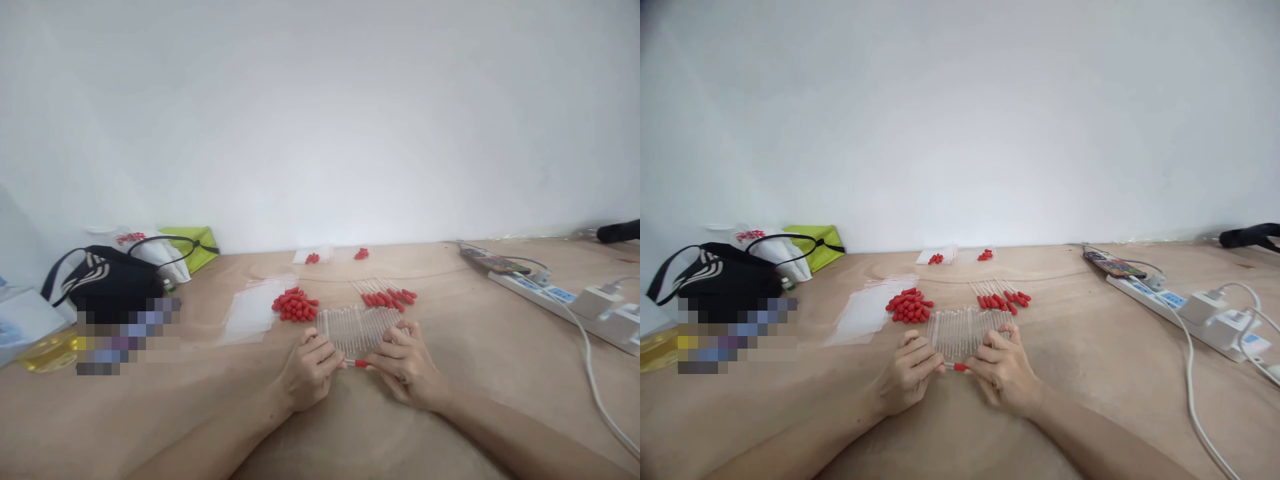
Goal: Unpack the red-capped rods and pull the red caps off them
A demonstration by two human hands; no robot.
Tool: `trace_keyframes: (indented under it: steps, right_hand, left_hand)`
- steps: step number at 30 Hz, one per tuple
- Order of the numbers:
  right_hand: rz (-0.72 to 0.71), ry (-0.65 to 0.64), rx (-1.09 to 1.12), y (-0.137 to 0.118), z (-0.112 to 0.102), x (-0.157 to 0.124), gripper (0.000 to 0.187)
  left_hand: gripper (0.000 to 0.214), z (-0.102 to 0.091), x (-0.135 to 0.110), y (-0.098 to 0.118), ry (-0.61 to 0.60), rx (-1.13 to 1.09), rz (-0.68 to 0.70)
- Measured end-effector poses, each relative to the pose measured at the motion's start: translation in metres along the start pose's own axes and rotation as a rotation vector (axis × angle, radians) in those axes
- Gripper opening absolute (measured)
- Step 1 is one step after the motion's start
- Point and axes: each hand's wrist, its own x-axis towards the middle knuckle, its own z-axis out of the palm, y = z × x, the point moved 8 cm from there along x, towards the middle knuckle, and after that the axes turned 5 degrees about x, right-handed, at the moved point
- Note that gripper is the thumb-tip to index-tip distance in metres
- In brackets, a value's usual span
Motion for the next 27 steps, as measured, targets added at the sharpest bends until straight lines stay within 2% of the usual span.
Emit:
trace_keyframes:
  steps: [3,6,7,9,12,14,16,20,24,27]
  right_hand:
    - [0.019,-0.039,0.021,0.003,-0.003,0.000,0.016]
    - [0.117,-0.096,0.053,0.025,-0.010,-0.007,0.019]
    - [0.194,-0.097,0.073,0.040,-0.015,-0.011,0.020]
    - [0.421,-0.009,0.162,0.077,-0.029,-0.021,0.021]
    - [0.740,0.134,0.211,0.124,-0.041,-0.041,0.026]
    - [0.890,0.131,0.224,0.143,-0.035,-0.054,0.026]
    - [0.993,0.076,0.234,0.153,-0.026,-0.064,0.024]
    - [1.132,0.036,0.130,0.162,-0.022,-0.078,0.021]
    - [1.123,0.000,0.189,0.164,-0.013,-0.075,0.018]
    - [1.061,0.014,0.234,0.163,-0.006,-0.070,0.020]
  left_hand:
    - [0.022,-0.004,0.001,-0.001,0.021,0.008,0.022]
    - [0.024,-0.017,-0.003,-0.022,0.081,0.016,-0.018]
    - [0.025,-0.023,-0.005,-0.034,0.116,0.032,-0.076]
    - [0.020,-0.031,-0.010,-0.062,0.139,0.090,-0.240]
    - [0.021,-0.026,-0.012,-0.080,0.075,0.059,-0.352]
    - [0.025,-0.015,-0.010,-0.078,0.023,0.026,-0.354]
    - [0.029,-0.006,-0.008,-0.072,0.005,0.015,-0.344]
    - [0.029,0.002,-0.004,-0.063,0.069,-0.024,-0.314]
    - [0.024,0.006,0.000,-0.057,0.132,-0.051,-0.280]
    - [0.021,0.014,0.004,-0.050,0.112,-0.076,-0.227]
